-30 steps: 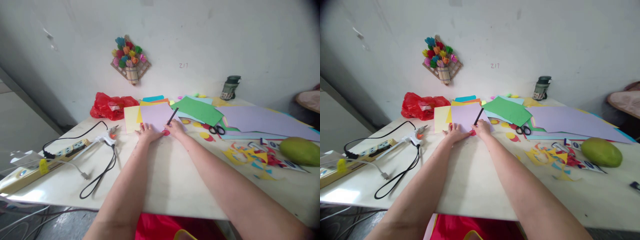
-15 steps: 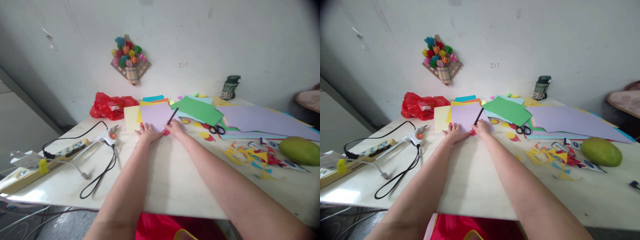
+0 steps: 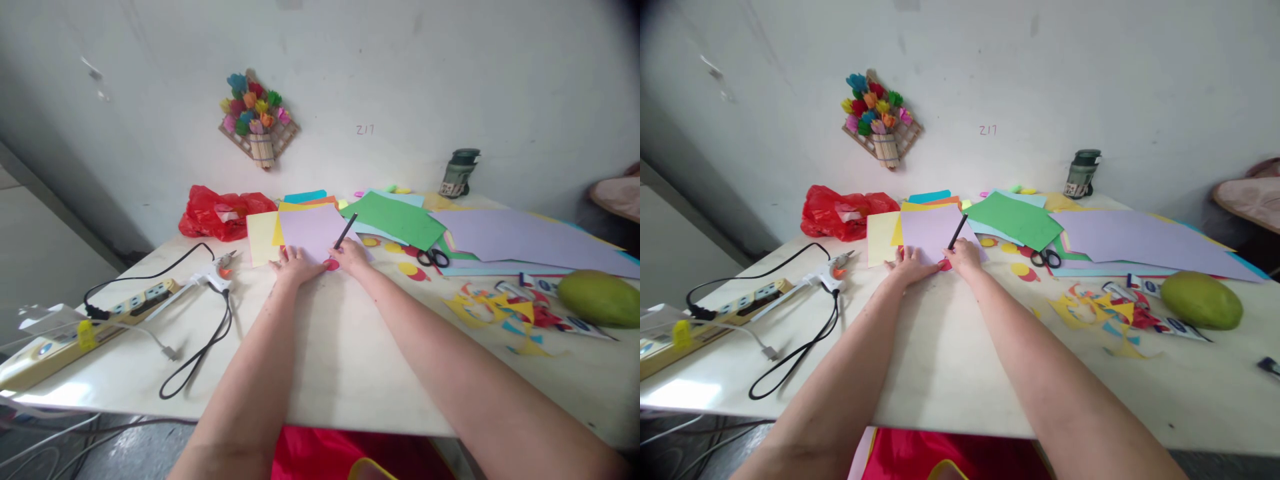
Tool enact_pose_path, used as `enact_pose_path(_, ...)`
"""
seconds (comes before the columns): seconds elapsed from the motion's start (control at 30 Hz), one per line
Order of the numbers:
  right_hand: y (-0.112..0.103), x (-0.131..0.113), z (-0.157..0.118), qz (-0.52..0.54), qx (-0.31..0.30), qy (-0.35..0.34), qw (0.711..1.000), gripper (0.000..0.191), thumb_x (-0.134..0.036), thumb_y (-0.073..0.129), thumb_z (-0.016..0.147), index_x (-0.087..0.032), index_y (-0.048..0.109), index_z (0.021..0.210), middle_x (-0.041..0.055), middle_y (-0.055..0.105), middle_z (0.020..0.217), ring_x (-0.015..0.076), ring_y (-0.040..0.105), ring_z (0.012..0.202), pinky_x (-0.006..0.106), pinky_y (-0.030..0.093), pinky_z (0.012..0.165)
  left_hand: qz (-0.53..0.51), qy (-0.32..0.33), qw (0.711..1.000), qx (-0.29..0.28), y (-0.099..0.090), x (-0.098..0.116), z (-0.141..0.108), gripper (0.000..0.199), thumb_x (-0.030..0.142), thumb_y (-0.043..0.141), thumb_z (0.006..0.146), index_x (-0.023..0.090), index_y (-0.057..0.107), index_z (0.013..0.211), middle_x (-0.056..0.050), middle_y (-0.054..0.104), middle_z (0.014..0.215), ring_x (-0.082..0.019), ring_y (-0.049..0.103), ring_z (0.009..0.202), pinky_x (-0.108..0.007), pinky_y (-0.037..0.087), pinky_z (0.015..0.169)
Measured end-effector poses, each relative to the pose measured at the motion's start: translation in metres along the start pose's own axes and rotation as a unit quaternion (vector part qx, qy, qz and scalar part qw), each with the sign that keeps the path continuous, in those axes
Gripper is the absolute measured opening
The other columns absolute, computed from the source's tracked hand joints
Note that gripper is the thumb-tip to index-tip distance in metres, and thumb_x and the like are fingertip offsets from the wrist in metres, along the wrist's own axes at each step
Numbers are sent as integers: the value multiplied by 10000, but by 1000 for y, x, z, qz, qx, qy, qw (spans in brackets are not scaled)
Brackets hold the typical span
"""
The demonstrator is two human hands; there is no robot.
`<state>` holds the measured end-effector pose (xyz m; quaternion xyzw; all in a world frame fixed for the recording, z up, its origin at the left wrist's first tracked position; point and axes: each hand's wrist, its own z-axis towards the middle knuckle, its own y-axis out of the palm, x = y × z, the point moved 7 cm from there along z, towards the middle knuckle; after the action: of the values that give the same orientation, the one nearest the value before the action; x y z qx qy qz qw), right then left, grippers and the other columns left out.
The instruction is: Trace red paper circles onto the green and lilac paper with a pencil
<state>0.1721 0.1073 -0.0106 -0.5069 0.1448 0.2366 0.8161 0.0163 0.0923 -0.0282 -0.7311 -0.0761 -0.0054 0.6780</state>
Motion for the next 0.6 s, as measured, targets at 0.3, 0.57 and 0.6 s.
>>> enact_pose_path(0.3,0,4,1,13,12,8,1000,227,-373,514,726,-183,624,786,49,608,908,141,552,844,230,405,731,2,0,1000,3,3,-2,4,973,787,265,564,223,150,1348,-59,3,1423,-333,-129,1247,-621,21,938)
enact_pose_path(0.57,0,6,0,30,15,18,999,208,-355,533,712,-179,625,774,47,607,899,129,554,815,225,409,726,0,2,1000,5,1,-1,2,958,783,270,569,228,163,1342,-57,3,1423,-334,-122,1248,-630,28,931)
enact_pose_path(0.6,0,6,1,31,15,20,999,206,-352,535,710,-178,625,774,47,607,897,129,555,815,224,410,726,0,1,1000,6,1,-1,2,943,774,277,577,232,165,1341,-54,2,1423,-332,-121,1249,-629,29,933)
